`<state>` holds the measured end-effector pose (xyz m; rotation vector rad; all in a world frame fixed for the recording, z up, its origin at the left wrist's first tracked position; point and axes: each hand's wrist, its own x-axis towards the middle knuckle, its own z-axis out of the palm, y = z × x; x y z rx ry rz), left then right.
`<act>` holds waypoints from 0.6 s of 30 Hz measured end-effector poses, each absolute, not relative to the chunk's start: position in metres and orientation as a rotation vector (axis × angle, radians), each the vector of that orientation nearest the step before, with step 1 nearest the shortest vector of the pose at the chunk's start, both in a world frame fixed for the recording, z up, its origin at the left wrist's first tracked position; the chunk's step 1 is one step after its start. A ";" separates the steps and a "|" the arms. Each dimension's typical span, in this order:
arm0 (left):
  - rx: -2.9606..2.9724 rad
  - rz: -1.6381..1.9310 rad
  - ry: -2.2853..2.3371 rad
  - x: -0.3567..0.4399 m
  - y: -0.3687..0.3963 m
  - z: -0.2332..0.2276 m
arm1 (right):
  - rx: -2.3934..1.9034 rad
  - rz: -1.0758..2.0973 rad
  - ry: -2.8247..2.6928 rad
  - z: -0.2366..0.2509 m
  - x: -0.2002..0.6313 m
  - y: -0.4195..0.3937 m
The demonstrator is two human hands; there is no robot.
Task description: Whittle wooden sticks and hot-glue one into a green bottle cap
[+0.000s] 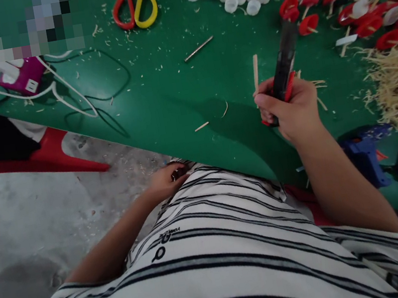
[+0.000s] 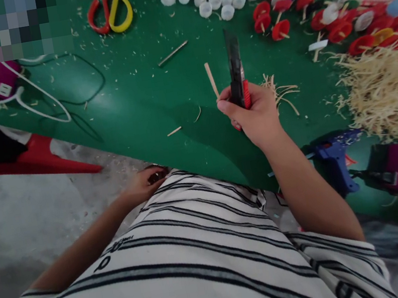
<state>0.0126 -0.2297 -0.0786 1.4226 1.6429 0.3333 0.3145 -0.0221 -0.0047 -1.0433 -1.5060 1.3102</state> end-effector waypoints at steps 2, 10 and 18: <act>1.463 0.354 1.642 0.015 -0.227 -0.080 | -1.048 1.308 -1.508 -0.004 0.315 -0.023; 1.590 0.460 1.737 0.008 -0.227 -0.102 | -1.043 1.314 -1.505 -0.002 0.317 -0.023; 1.660 0.292 2.025 -0.001 -0.229 -0.118 | -1.072 1.316 -1.485 0.002 0.313 -0.025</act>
